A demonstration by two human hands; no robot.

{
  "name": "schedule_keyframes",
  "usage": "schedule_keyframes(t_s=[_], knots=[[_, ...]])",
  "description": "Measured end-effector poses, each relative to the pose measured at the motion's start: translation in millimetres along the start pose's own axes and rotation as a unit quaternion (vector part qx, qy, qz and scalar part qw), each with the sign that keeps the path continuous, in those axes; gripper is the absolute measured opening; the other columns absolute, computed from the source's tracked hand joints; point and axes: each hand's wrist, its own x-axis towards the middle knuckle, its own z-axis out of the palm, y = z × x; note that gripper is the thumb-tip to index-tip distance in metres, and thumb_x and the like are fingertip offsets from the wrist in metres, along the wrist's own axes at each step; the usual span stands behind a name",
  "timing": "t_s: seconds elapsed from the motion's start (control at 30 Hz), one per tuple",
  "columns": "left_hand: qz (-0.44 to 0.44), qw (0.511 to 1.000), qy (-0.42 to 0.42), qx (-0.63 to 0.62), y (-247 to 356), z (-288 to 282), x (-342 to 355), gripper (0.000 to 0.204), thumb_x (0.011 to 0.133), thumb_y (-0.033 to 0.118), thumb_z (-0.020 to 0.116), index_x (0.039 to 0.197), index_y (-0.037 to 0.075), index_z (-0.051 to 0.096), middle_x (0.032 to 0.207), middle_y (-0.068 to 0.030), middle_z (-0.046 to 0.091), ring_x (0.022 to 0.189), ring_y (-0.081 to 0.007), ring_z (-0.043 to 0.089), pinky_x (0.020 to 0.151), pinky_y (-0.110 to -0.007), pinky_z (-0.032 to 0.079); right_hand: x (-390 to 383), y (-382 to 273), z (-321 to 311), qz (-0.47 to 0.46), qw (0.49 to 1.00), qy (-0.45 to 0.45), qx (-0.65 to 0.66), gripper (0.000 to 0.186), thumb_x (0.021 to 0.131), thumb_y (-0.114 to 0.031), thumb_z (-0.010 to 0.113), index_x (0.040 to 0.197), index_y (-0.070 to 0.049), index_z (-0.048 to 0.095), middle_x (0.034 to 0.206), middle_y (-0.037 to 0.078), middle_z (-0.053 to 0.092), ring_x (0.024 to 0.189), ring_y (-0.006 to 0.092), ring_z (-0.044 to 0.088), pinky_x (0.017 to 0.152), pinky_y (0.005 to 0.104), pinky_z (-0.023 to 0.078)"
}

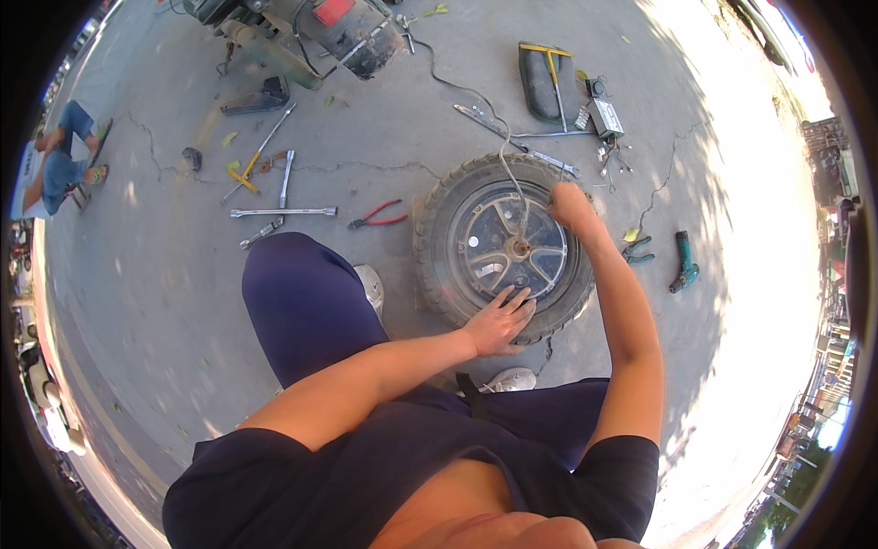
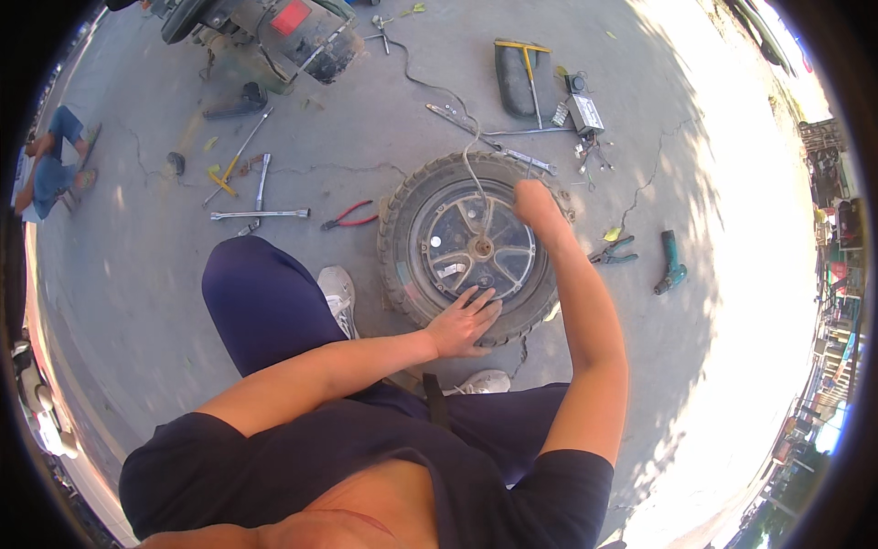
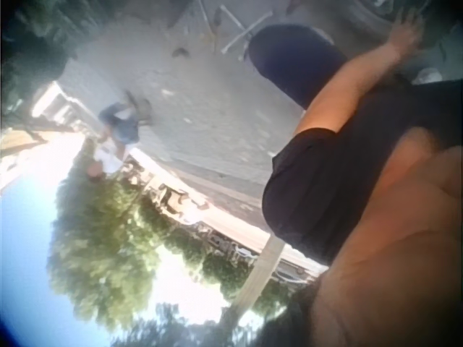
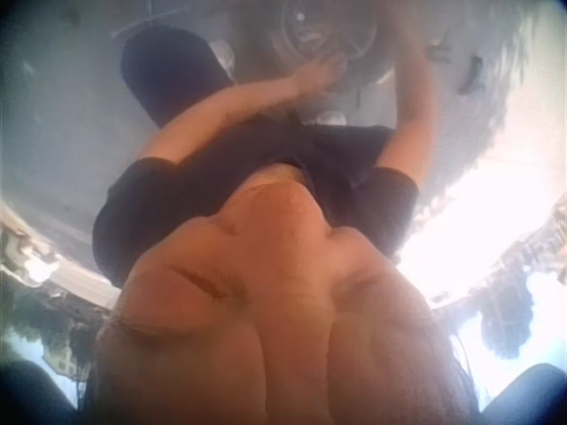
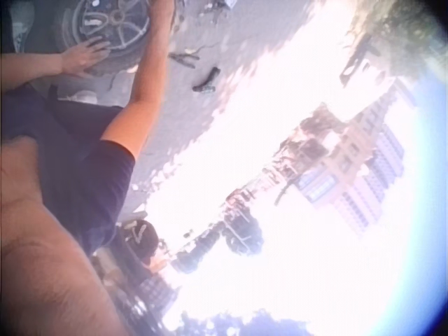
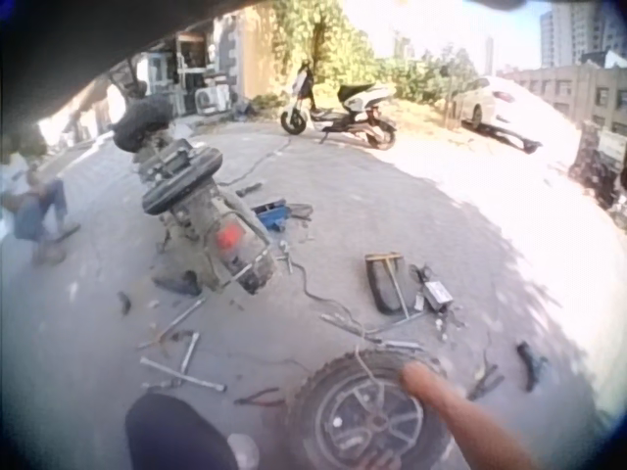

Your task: The person sits on the ground and works on a motorcycle tire, using hands and tools to remove and reposition the tire on the rim. They repeatedly adjust the tire bead and use a tool to pry the tire into place.

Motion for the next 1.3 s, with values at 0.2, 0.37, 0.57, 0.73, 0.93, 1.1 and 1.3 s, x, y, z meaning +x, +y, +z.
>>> schedule_keyframes(t_s=[0.2,0.37,0.57,0.73,0.93,1.1,1.3], knots=[[-0.001,1.0,0.006,0.004,-1,3,-2,0.084,0.076,0.054,0.069,0.134,-0.004,0.053,0.146,-0.0142,0.045,0.146,-0.0344,0.026,0.12,-0.054,0.018,17,-15,-26,0.029,0.989,-0.135,-0.051,0.02,0.071,0.0,0.062,0.088,0.004,0.071,0.095,0.029,0.068,0.095,0.0424,0.067,0.083,0.0485,0.055],[-0.001,1.0,-0.01,0.006,0,1,-4,0.084,0.077,0.055,0.068,0.135,-0.004,0.052,0.147,-0.0142,0.044,0.147,-0.0348,0.025,0.12,-0.054,0.017,2,-17,-21,0.005,0.997,-0.066,-0.037,0.021,0.071,-0.001,0.062,0.09,0.002,0.072,0.095,0.028,0.068,0.095,0.0409,0.067,0.083,0.0475,0.054],[0.01,1.0,-0.021,0.013,1,0,1,0.085,0.078,0.055,0.068,0.136,-0.005,0.05,0.146,-0.0145,0.045,0.146,-0.0357,0.025,0.12,-0.055,0.016,5,-8,-16,-0.04,0.996,-0.054,-0.054,0.017,0.067,-0.001,0.063,0.082,0.003,0.071,0.088,0.027,0.068,0.088,0.0422,0.067,0.081,0.0481,0.054],[-0.005,1.0,-0.003,0.008,-4,2,2,0.086,0.076,0.054,0.07,0.136,-0.005,0.051,0.145,-0.0145,0.046,0.146,-0.0359,0.025,0.119,-0.055,0.018,14,-7,-25,-0.007,0.995,-0.092,-0.02,0.015,0.068,-0.003,0.063,0.08,0.004,0.071,0.086,0.028,0.067,0.085,0.0432,0.067,0.078,0.0488,0.054],[0.015,1.0,-0.007,0.009,2,4,2,0.089,0.076,0.054,0.071,0.137,-0.007,0.047,0.146,-0.0166,0.044,0.147,-0.0372,0.022,0.12,-0.057,0.015,1,34,10,-0.004,0.996,0.019,0.091,0.022,0.07,-0.011,0.063,0.089,0.001,0.066,0.09,0.026,0.067,0.086,0.0437,0.065,0.076,0.049,0.052],[0.032,0.999,0.023,-0.005,-5,24,-9,0.095,0.069,0.055,0.075,0.135,-0.008,0.047,0.145,-0.0182,0.042,0.148,-0.0415,0.017,0.12,-0.061,0.011,-5,45,64,0.115,0.961,0.209,0.143,0.033,0.081,-0.013,0.064,0.106,0.002,0.05,0.085,0.024,0.065,0.076,0.0405,0.064,0.069,0.0482,0.05],[0.031,0.998,0.055,-0.028,-1,35,-3,0.095,0.067,0.053,0.076,0.133,-0.01,0.049,0.145,-0.0197,0.042,0.148,-0.0416,0.018,0.12,-0.061,0.012,-2,21,38,0.187,0.885,0.13,0.407,0.025,0.093,-0.019,0.062,0.089,0.005,0.056,0.061,0.009,0.059,0.049,0.0162,0.055,0.048,0.0337,0.043]])
